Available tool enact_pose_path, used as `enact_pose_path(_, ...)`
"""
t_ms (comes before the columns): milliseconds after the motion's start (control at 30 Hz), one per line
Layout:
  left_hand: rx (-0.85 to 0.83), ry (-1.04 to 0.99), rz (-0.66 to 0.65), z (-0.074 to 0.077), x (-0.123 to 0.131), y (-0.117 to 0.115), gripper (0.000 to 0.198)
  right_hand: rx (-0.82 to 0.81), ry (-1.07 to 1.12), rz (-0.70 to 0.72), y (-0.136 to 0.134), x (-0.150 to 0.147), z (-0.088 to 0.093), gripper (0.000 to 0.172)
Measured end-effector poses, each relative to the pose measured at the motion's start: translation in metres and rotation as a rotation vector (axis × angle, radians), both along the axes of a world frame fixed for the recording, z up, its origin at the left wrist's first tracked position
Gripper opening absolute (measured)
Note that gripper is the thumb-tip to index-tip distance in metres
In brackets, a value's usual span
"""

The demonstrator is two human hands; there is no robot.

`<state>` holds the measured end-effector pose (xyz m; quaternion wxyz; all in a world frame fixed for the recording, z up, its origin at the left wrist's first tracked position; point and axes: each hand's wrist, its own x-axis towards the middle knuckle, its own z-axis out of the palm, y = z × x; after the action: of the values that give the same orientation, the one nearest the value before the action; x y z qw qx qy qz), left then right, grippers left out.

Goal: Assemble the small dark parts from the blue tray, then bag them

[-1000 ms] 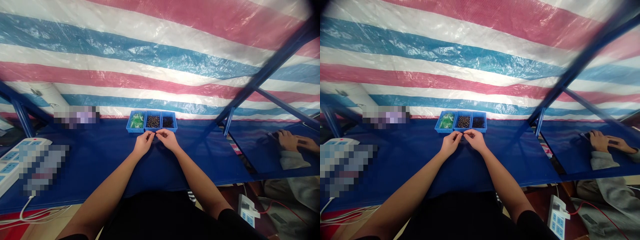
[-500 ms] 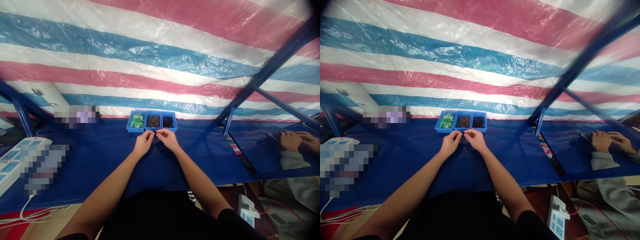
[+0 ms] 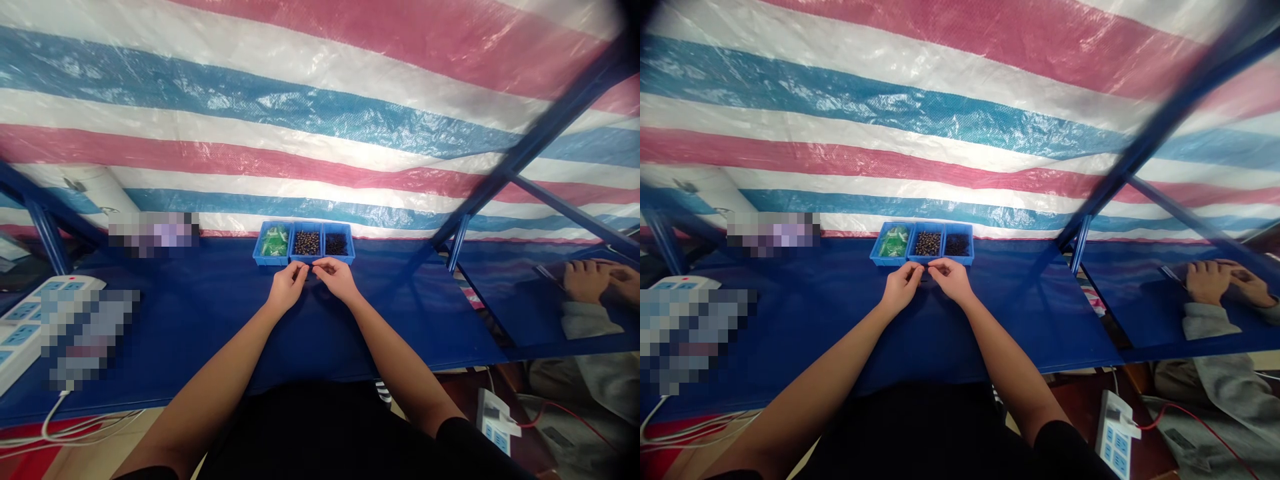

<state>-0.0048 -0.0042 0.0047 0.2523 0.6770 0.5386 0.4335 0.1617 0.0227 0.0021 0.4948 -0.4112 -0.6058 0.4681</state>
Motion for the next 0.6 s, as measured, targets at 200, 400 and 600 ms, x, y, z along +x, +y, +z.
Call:
enact_pose_path(200, 0.031, -0.033, -0.014, -0.0025, 0.0007, 0.001, 0.026, -0.008, 0.031, 0.004, 0.0004, 0.0009, 0.001, 0.023)
enact_pose_path(400, 0.031, -0.013, -0.01, -0.0006, 0.0007, 0.0004, 0.024, -0.012, 0.009, 0.002, -0.0007, 0.0005, 0.0013, 0.026)
enact_pose_path(600, 0.036, -0.034, -0.004, 0.001, 0.0012, -0.0005, 0.025, -0.005, 0.007, -0.007, 0.0006, 0.0008, -0.0004, 0.024)
